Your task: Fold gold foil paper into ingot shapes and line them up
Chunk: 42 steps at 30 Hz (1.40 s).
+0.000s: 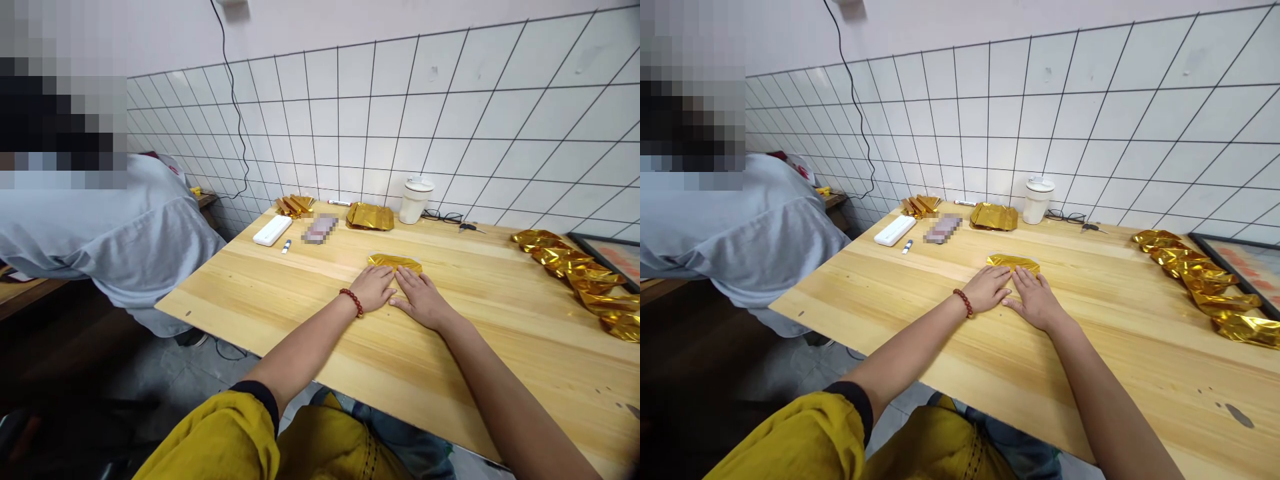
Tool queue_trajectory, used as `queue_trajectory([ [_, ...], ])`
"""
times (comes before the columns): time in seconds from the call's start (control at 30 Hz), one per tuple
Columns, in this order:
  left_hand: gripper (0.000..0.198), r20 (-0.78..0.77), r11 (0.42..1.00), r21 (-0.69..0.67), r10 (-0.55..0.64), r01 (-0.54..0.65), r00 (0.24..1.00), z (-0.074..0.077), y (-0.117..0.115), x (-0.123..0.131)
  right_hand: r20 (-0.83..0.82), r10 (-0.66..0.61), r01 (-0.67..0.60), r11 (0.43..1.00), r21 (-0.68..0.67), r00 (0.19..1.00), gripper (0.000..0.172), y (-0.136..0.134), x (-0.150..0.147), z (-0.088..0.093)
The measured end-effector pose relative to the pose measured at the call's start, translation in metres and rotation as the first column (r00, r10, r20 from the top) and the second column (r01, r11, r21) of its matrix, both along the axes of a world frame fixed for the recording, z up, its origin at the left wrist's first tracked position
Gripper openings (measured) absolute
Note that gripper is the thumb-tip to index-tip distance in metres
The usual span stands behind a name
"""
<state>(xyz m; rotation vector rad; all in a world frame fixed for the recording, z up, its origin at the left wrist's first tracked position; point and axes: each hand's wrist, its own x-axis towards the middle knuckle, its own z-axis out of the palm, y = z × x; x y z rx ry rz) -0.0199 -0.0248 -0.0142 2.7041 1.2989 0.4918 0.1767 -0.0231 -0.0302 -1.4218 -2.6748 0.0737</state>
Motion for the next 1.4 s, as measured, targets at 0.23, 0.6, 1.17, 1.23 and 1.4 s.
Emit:
queue_trajectory([
  [0.23, 0.050, -0.020, 1.000, -0.011, -0.013, 0.013, 1.000, 0.000, 0.001, 0.000, -0.014, 0.016, -0.016, 1.000, 0.025, 1.000, 0.085, 0.000, 0.000, -0.001],
  [0.6, 0.047, -0.005, 0.998, -0.005, -0.058, 0.058, 0.998, -0.005, 0.006, 0.001, -0.006, -0.059, 0.059, 0.998, 0.004, 0.998, 0.085, -0.002, -0.001, 0.004],
  [1.17, 0.042, -0.022, 0.997, 0.030, -0.067, 0.068, 0.998, -0.004, 0.006, -0.001, -0.044, -0.481, 0.483, 0.875, 0.028, 0.876, 0.094, 0.009, 0.031, 0.005],
  [1.23, 0.042, -0.020, 0.997, 0.026, -0.065, 0.066, 0.998, -0.004, 0.005, -0.001, -0.084, -0.388, 0.394, 0.915, 0.089, 0.918, 0.093, 0.008, 0.026, 0.006],
  [1.4, 0.042, 0.013, 0.996, 0.024, -0.091, 0.091, 0.996, -0.004, 0.006, 0.000, -0.056, 0.035, -0.027, 0.990, 0.141, 0.998, 0.083, 0.003, 0.007, 0.006],
])
